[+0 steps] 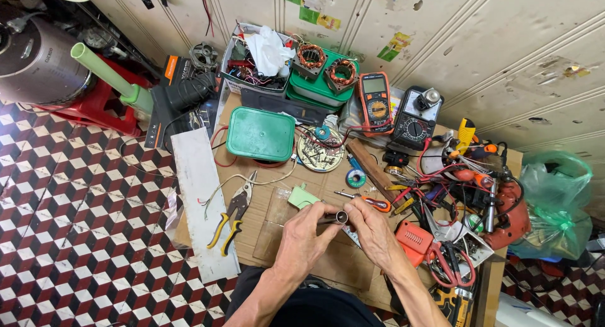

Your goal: The recorder uses various tools to inspect and repair a mechanical component.

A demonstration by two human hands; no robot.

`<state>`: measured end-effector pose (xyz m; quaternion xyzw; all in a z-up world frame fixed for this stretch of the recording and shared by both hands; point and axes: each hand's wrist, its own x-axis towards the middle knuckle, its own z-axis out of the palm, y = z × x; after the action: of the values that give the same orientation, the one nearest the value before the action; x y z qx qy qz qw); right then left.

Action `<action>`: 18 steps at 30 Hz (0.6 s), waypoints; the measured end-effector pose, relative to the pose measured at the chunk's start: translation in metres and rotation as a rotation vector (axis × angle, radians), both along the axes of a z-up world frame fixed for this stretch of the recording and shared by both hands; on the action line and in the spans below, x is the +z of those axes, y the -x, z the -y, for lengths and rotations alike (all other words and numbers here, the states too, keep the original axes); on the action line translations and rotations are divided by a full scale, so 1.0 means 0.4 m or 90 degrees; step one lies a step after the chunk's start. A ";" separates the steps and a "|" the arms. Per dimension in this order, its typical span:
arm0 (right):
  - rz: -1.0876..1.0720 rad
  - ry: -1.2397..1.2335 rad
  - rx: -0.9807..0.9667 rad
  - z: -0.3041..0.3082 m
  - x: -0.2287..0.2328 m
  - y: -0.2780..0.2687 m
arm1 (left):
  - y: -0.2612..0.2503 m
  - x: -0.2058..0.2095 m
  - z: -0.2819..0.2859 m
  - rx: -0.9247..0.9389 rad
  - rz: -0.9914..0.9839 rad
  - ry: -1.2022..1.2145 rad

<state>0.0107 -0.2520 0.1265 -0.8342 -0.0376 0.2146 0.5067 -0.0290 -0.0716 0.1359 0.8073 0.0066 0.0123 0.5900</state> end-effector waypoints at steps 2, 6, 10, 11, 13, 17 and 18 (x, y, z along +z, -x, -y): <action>-0.006 -0.004 0.001 0.002 -0.006 0.001 | 0.001 0.001 -0.001 -0.003 0.000 -0.012; -0.067 -0.067 -0.022 0.008 -0.032 -0.001 | -0.002 -0.026 0.001 0.013 -0.044 0.057; -0.167 -0.139 -0.075 -0.006 -0.057 0.004 | -0.011 -0.040 -0.008 0.029 -0.245 0.066; -0.181 -0.156 -0.081 -0.016 -0.062 0.006 | -0.011 -0.055 -0.015 0.037 -0.226 0.106; -0.197 -0.172 -0.093 -0.032 -0.077 0.016 | -0.006 -0.091 -0.024 0.038 -0.212 0.147; -0.146 -0.138 -0.054 -0.069 -0.125 0.004 | 0.001 -0.195 -0.039 0.056 -0.283 0.211; -0.123 -0.108 -0.032 -0.078 -0.139 0.000 | 0.007 -0.226 -0.042 0.069 -0.302 0.247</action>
<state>0.0106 -0.2210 0.0708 -0.7646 0.0147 0.2773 0.5816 -0.0316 -0.0548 0.0455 0.6582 0.1896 -0.1464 0.7137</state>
